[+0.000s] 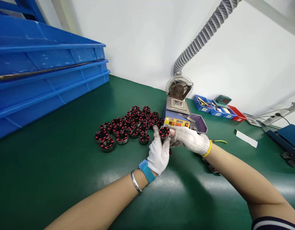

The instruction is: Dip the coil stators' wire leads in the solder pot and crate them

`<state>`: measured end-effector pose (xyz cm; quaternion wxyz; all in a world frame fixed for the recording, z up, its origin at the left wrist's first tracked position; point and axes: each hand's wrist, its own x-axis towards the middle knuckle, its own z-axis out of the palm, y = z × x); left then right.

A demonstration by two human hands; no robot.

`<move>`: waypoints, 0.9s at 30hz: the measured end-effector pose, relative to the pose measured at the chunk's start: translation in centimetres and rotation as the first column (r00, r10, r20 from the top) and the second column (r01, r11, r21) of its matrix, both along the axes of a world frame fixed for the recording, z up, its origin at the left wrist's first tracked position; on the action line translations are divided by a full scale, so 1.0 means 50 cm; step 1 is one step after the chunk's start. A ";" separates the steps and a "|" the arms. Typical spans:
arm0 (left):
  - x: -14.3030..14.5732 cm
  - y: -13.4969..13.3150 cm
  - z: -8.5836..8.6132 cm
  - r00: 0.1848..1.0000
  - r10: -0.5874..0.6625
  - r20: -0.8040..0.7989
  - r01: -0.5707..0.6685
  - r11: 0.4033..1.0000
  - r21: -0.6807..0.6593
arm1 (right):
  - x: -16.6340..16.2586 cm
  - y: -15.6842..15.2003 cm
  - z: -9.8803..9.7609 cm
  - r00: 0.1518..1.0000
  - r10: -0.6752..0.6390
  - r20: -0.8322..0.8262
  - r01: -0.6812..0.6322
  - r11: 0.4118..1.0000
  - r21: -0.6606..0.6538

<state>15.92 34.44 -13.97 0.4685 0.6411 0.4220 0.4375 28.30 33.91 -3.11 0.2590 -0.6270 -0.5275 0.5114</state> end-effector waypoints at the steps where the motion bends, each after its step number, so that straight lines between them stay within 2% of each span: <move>1: 0.002 0.001 -0.003 1.000 0.004 -0.001 -0.004 1.000 0.022 | 0.004 0.003 0.001 0.999 -0.031 -0.012 0.030 0.998 -0.047; 4: 0.009 -0.001 -0.014 1.000 0.002 -0.027 0.002 0.994 0.112 | 0.012 0.017 -0.003 0.990 -0.121 0.068 0.128 0.985 -0.118; 6: 0.012 -0.003 -0.019 0.998 0.032 -0.050 -0.021 0.978 0.209 | 0.019 0.032 -0.006 0.984 -0.149 0.095 0.158 0.981 -0.108; 9: 0.014 -0.005 -0.022 0.995 0.093 -0.040 -0.069 0.916 0.395 | 0.053 0.070 -0.003 0.942 -0.307 0.134 0.298 0.951 0.086; 11: 0.015 -0.006 -0.022 0.994 0.102 -0.038 -0.072 0.879 0.472 | 0.091 0.105 0.002 0.873 -0.449 0.189 0.385 0.874 0.296; 13: 0.017 -0.006 -0.022 0.992 0.107 -0.069 -0.058 0.861 0.505 | 0.133 0.142 0.008 0.807 -0.524 0.274 0.363 0.804 0.471; 16: 0.020 -0.006 -0.023 0.986 0.121 -0.113 -0.042 0.841 0.540 | 0.182 0.187 0.013 0.679 -0.583 0.446 0.266 0.762 0.591; 19: 0.022 -0.004 -0.022 0.980 0.107 -0.166 0.007 0.819 0.574 | 0.203 0.221 0.005 0.568 -0.638 0.520 0.243 0.734 0.634; 22: 0.024 -0.001 -0.020 0.966 0.082 -0.246 0.075 0.821 0.566 | 0.209 0.247 -0.012 0.528 -0.655 0.540 0.213 0.718 0.663; 27: 0.028 0.002 -0.017 0.950 0.069 -0.304 0.112 0.834 0.541 | 0.216 0.268 -0.033 0.486 -0.614 0.622 0.148 0.759 0.633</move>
